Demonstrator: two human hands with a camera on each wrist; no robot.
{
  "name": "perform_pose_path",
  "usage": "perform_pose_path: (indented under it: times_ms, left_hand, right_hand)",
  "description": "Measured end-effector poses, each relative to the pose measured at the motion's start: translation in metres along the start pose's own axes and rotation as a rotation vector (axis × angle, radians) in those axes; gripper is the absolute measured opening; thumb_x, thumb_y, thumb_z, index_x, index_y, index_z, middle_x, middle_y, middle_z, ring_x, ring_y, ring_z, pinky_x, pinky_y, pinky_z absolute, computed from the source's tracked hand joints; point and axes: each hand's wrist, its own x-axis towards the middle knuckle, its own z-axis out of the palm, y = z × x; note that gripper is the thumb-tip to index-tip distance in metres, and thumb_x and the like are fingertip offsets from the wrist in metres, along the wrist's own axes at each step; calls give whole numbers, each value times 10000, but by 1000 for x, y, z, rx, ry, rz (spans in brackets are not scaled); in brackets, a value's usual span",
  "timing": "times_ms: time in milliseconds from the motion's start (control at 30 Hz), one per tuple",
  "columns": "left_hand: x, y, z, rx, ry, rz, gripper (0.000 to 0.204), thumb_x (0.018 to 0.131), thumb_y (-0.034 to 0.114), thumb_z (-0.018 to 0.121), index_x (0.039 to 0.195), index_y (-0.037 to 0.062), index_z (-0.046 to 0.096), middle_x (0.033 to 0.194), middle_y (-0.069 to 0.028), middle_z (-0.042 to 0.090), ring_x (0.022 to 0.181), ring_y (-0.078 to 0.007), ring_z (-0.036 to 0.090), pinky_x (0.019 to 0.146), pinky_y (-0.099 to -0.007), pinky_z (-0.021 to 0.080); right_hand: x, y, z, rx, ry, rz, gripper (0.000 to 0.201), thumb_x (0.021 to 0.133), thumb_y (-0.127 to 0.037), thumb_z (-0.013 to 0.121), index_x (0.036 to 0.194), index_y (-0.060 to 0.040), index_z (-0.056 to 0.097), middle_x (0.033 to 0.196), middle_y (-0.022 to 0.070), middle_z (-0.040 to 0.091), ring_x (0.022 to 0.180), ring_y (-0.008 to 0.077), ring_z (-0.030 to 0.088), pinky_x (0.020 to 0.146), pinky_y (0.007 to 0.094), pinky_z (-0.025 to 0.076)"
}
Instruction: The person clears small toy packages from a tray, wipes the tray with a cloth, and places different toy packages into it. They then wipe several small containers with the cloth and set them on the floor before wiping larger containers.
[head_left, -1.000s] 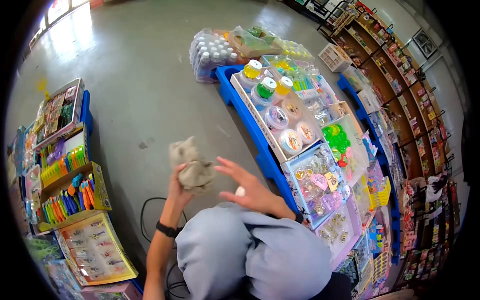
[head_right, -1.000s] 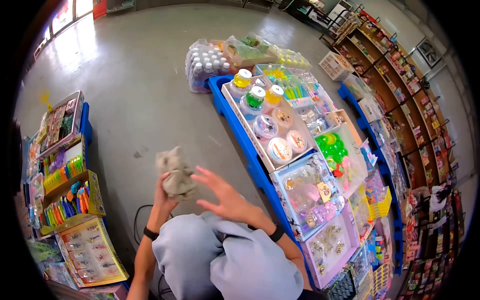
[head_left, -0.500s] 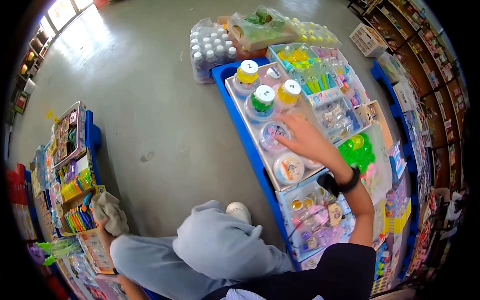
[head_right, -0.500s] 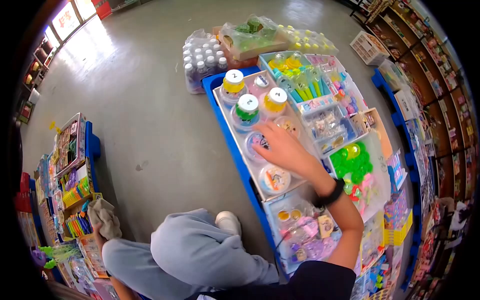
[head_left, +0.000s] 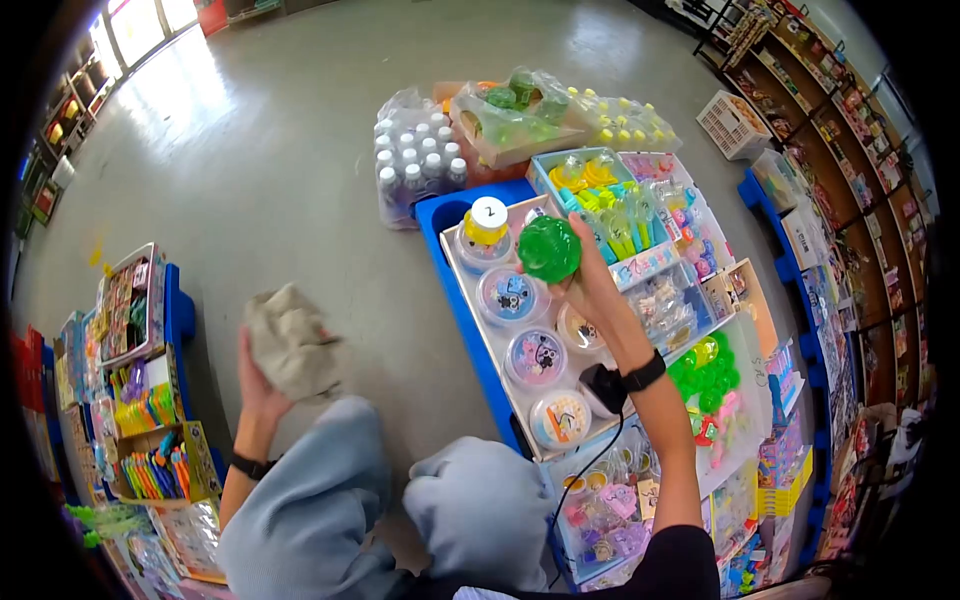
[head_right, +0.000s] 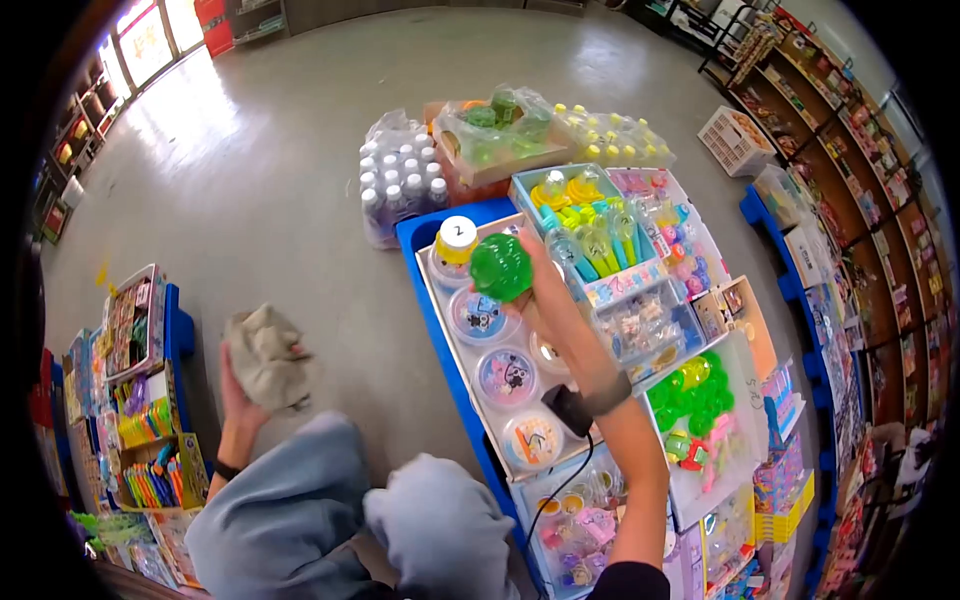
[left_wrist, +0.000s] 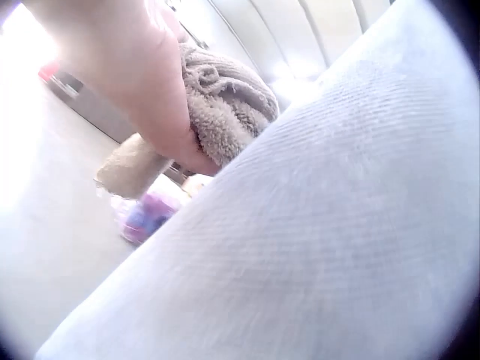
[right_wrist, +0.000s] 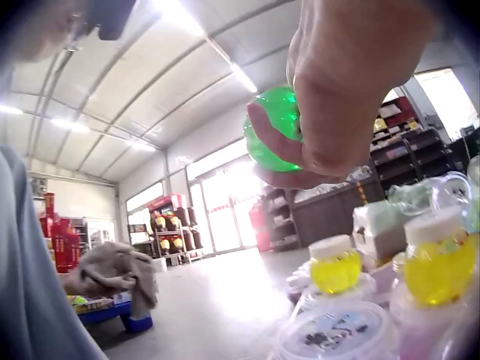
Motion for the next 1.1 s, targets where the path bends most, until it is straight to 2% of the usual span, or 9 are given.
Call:
perform_pose_path:
  times_ms: [100,133,200,400,467,633,867,933,1100]
  left_hand:
    - [48,-25,43,-91,-134,-304,696,854,585,369,1362,114,302,1338,-156,386,1216,-318,401,1022,-486,310]
    - [51,-32,52,-79,-213,-374,700,852,590,371,1366,121,296,1348,-147,378,1226,-309,392,1028,-483,303]
    - [82,-68,35,-135,-245,-473,672,855,564,398,1354,123,313,1332,-137,397,1212,-290,409,1014,-464,326]
    - [106,-116,33,249,-7,-422,428,842,292,582,1163,21,502,1050,-67,583,927,-155,579,794,-299,478]
    - [107,-142,34,383,-5,-125,338,831,208,603,1079,-17,557,977,-50,605,848,-123,581,743,-267,469]
    - [76,-136,34,399,-116,-57,447,817,202,600,1180,-31,486,1105,-100,565,984,-174,555,853,-307,441]
    - [81,-102,14,233,-288,-77,701,815,410,544,1314,-26,315,1260,-133,465,1173,-230,457,985,-377,364]
    - [67,-99,26,772,-418,222,680,722,264,702,1275,20,390,1161,-96,509,1092,-196,494,928,-325,390]
    - [64,-95,21,447,-274,220,569,713,97,700,1216,59,435,1111,-80,523,1015,-173,527,869,-294,423]
  right_hand:
    - [-12,-6,58,-454,115,-366,341,854,-307,585,1086,-76,492,936,61,570,710,166,612,463,197,450]
    - [-10,-5,57,-354,78,-115,429,808,-311,631,1136,-78,483,965,86,533,773,192,591,540,244,484]
    - [-9,54,112,-1261,68,-868,600,738,-349,679,1205,-64,433,989,144,501,775,253,572,485,258,483]
    - [-19,89,120,-1436,115,-392,749,704,-337,695,1246,30,330,999,183,489,813,320,570,617,346,513]
    - [-29,80,118,-1478,135,-307,738,686,-341,713,1209,38,356,988,188,484,805,342,565,621,360,512]
    - [-57,60,105,-1224,216,34,754,592,-249,773,1171,-17,348,1007,201,487,894,396,535,768,439,462]
    - [-54,51,120,-1087,241,-106,644,577,-185,744,1129,-53,438,1028,217,508,959,356,494,815,410,412]
    - [-44,64,132,-1516,-40,-360,544,560,-143,720,1050,-37,507,1025,220,520,969,323,493,817,429,402]
    - [-42,65,160,-1216,89,-444,507,543,-96,685,1005,35,524,1007,208,502,926,378,443,814,430,389]
